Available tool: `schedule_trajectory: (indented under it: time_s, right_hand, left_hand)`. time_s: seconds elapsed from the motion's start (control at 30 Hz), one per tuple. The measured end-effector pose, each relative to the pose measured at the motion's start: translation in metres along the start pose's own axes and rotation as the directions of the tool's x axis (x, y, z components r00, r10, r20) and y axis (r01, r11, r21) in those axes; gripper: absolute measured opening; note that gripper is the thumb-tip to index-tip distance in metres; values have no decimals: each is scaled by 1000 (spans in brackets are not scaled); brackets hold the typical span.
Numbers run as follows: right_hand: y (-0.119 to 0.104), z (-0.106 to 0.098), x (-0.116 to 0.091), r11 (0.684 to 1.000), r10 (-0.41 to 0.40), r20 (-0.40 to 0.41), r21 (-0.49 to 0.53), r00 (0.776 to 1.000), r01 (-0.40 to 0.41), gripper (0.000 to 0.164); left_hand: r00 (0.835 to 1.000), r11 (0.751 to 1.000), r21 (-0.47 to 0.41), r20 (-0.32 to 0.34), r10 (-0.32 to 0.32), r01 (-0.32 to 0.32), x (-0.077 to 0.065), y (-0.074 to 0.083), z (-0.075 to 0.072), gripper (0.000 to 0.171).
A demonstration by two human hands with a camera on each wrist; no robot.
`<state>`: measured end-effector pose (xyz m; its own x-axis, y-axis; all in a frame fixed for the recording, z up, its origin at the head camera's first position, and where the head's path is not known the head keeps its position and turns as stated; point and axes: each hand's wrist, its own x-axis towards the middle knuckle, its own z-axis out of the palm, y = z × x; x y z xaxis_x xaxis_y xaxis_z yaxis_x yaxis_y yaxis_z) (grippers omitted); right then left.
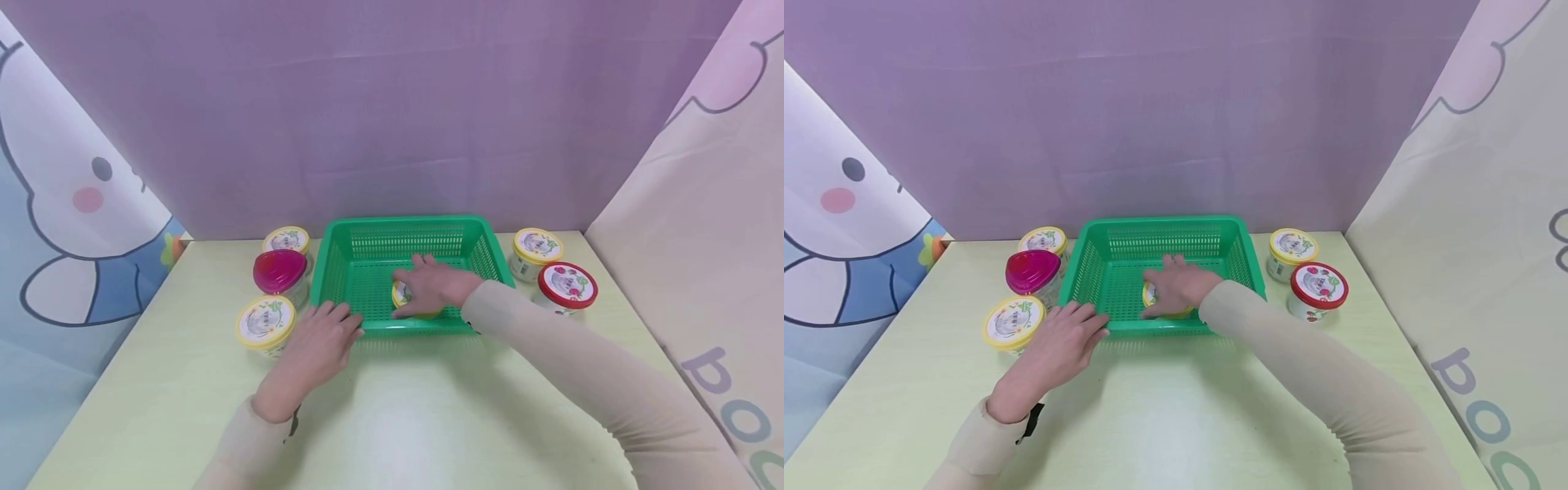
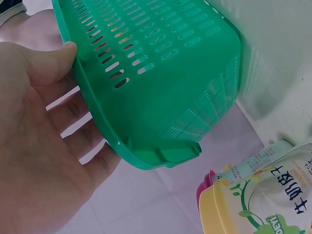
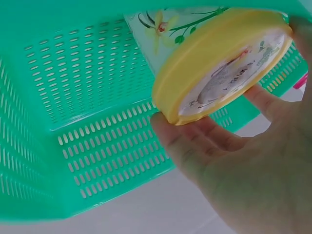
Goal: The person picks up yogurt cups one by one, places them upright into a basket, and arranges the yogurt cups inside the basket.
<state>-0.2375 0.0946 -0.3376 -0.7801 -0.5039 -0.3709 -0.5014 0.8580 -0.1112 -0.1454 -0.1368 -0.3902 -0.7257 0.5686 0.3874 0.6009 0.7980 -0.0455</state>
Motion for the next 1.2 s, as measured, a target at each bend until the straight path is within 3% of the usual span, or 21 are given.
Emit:
schedule_trajectory:
  time_s: [0.37,0.7,1.2]
  right_hand:
    - [0,-3,-7,993,18,35,119,999,-22,89]
    - [9,-7,-19,990,-47,-87,131,995,58,90]
    - [35,-13,-50,976,-42,-226,200,973,88,87]
  left_hand:
    - [1000,1000,-8,12,-7,7,0,1,1,19]
    - [1000,1000,-12,3,-9,9,0,0,-1,19]
    - [1000,999,-24,18,-21,22,0,0,-1,20]
